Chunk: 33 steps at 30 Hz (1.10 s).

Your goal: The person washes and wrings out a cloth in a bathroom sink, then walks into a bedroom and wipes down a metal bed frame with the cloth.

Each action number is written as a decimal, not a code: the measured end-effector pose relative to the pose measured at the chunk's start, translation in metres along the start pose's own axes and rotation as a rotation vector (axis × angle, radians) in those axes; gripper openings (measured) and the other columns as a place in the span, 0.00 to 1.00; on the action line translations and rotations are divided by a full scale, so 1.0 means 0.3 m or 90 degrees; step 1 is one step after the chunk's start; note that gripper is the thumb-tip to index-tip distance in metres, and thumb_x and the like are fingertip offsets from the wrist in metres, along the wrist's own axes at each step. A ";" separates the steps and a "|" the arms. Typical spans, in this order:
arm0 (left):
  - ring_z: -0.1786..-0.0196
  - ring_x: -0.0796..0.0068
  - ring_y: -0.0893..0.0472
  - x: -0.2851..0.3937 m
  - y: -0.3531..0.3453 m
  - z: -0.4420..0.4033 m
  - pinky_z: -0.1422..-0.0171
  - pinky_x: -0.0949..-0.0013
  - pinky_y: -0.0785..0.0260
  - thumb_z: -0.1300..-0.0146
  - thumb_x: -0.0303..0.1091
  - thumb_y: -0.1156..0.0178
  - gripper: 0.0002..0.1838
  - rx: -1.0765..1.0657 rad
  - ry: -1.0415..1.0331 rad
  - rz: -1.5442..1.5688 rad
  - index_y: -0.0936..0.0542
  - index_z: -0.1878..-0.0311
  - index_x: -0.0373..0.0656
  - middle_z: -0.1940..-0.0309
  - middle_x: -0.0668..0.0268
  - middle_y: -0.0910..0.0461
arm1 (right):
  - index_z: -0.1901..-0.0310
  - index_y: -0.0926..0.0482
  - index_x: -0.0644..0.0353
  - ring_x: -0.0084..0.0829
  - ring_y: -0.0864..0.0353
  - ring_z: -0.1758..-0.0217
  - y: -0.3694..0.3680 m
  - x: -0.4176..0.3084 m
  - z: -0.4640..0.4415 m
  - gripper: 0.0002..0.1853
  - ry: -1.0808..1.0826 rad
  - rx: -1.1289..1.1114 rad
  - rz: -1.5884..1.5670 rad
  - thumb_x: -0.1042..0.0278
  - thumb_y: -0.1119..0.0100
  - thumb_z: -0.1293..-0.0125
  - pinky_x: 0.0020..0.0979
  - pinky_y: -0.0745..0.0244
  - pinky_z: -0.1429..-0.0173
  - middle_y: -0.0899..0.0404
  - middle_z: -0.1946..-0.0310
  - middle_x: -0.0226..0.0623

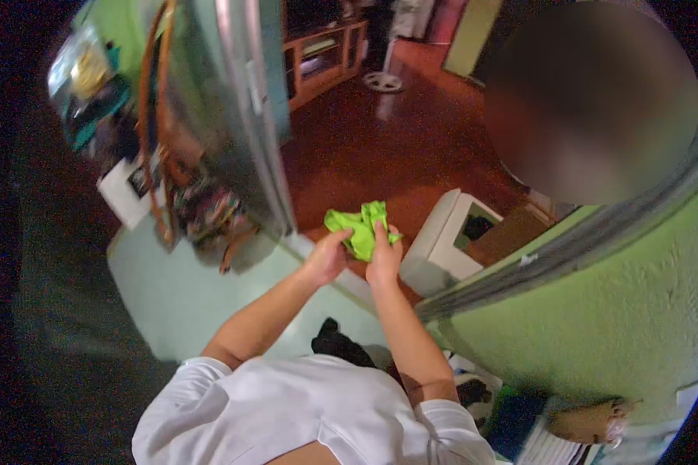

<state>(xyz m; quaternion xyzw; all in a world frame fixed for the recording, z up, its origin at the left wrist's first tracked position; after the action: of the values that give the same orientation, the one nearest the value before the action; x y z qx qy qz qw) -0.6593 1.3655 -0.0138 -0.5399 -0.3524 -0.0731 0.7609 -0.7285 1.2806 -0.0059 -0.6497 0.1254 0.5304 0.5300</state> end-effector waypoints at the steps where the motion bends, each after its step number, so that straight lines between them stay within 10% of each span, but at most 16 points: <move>1: 0.47 0.64 0.29 0.006 0.002 -0.085 0.44 0.54 0.35 0.39 0.38 0.51 0.20 0.047 0.053 0.017 0.34 0.45 0.41 0.48 0.59 0.29 | 0.57 0.30 0.61 0.28 0.24 0.59 -0.012 -0.003 -0.093 0.11 0.014 0.039 -0.002 0.66 0.46 0.38 0.30 0.28 0.55 0.25 0.61 0.36; 8: 0.42 0.63 0.31 0.317 0.058 -0.800 0.36 0.56 0.42 0.37 0.36 0.65 0.21 -0.009 0.012 0.055 0.34 0.43 0.41 0.44 0.59 0.32 | 0.56 0.29 0.64 0.25 0.27 0.60 -0.208 0.058 -0.774 0.12 0.060 0.123 -0.036 0.66 0.46 0.38 0.27 0.30 0.56 0.26 0.62 0.34; 23: 0.44 0.64 0.30 0.671 0.194 -2.611 0.43 0.58 0.35 0.38 0.45 0.49 0.23 0.099 0.134 -0.118 0.33 0.44 0.44 0.46 0.62 0.31 | 0.63 0.28 0.62 0.24 0.26 0.67 -0.262 -0.047 -2.513 0.08 0.054 0.243 0.025 0.67 0.45 0.39 0.28 0.28 0.66 0.25 0.70 0.33; 33: 0.56 0.71 0.25 0.791 -0.227 -3.794 0.54 0.66 0.32 0.43 0.49 0.44 0.23 0.036 0.176 -0.284 0.27 0.53 0.38 0.59 0.63 0.25 | 0.38 0.44 0.51 0.39 0.35 0.44 -0.204 -0.422 -3.510 0.42 0.112 0.057 0.424 0.59 0.30 0.54 0.37 0.32 0.44 0.39 0.46 0.46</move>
<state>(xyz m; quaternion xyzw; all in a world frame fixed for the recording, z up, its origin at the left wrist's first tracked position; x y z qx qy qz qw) 0.0036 0.4080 -0.0074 -0.4122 -0.3572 -0.3021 0.7818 -0.1498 0.3899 0.0013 -0.5925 0.3985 0.6103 0.3431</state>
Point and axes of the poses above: each hand's wrist, its own z-axis away from the middle knuckle, its own y-axis out of the back of the hand, x = y × z, the point moved 2 cm from there along -z, towards the middle knuckle
